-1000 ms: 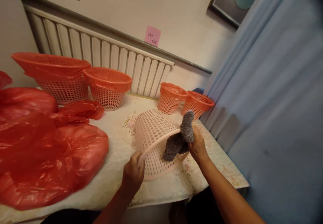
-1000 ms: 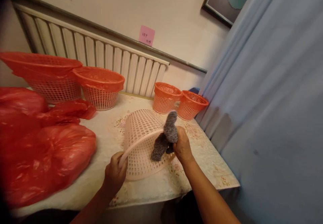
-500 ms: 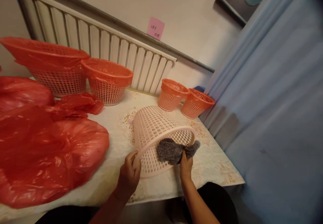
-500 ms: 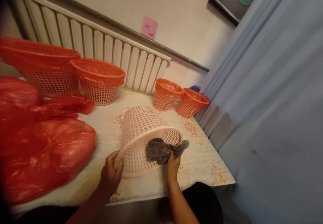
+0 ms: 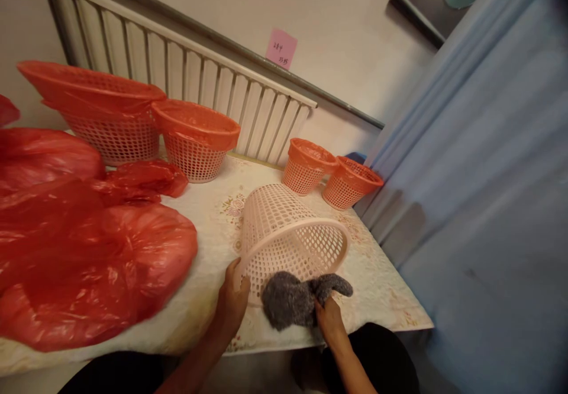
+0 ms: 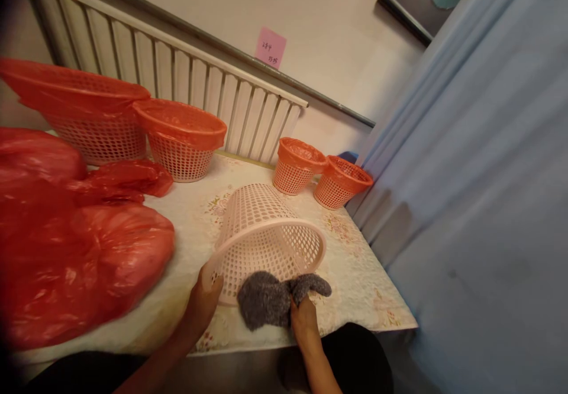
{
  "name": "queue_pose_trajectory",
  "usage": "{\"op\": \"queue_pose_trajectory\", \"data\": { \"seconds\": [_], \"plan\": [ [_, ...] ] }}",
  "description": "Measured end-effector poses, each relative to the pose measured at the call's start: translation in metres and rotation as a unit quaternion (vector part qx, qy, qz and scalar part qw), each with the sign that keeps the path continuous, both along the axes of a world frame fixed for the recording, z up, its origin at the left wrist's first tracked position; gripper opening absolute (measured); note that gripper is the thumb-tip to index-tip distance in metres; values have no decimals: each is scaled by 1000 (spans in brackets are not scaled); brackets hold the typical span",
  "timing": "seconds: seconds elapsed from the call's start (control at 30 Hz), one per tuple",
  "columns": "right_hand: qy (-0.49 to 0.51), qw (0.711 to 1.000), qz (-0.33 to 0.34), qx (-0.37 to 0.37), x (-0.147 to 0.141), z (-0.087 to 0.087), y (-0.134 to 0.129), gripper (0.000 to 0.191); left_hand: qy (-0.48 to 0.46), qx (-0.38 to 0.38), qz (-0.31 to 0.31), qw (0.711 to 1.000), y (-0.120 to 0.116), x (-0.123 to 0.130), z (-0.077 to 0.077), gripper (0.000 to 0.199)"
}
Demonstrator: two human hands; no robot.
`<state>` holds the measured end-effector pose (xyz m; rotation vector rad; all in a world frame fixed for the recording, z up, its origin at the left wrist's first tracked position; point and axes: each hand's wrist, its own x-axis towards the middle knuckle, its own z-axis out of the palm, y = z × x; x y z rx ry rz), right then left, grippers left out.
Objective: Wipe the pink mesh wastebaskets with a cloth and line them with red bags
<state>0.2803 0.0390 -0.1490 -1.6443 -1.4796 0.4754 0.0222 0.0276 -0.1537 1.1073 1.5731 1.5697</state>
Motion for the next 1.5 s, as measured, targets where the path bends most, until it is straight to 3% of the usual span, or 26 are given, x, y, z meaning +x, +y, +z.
{"op": "queue_pose_trajectory", "data": {
  "seconds": [0.13, 0.23, 0.33, 0.4, 0.53, 0.67, 0.8, 0.93, 1.07, 1.17, 1.3, 1.4, 1.5],
  "plan": [
    [-43, 992, 110, -43, -9, 42, -27, 28, -25, 15, -3, 1000, 3, -2, 6, 41],
    [-40, 998, 56, 8, -24, 76, -21, 37, -80, 13, -2, 997, 6, -8, 14, 44],
    [39, 999, -3, 22, -38, 97, 3, 40, -140, 29, -16, 990, 8, -18, 24, 46],
    [153, 988, 15, -1, -47, 104, 18, 39, -169, 43, -24, 984, 8, -24, 31, 47],
    [379, 923, 62, -43, -63, 108, 38, 40, -219, 84, -39, 971, 8, -30, 41, 53],
    [444, 892, 58, -54, -73, 108, 53, 39, -261, 88, -81, 958, 8, -37, 43, 43],
    [404, 914, 31, -36, -72, 105, 65, 40, -276, 81, -177, 941, 9, -43, 44, 33],
    [232, 972, 11, 26, -73, 102, 62, 42, -259, 85, -217, 937, 7, -38, 47, 25],
    [85, 991, 107, 2, -86, 100, 36, 46, -213, 81, -214, 950, -3, -23, 52, 22],
    [22, 974, 223, -21, -96, 103, 7, 57, -177, 80, -199, 961, -12, -12, 57, 21],
    [-61, 924, 378, 7, -91, 111, -20, 65, -148, 82, -163, 972, -26, -5, 70, 22],
    [-108, 895, 431, 27, -78, 118, -27, 62, -152, 74, -152, 974, -37, -1, 82, 25],
    [-182, 879, 440, 31, -63, 124, -29, 63, -145, 74, -150, 975, -48, 6, 90, 27]
  ]
}}
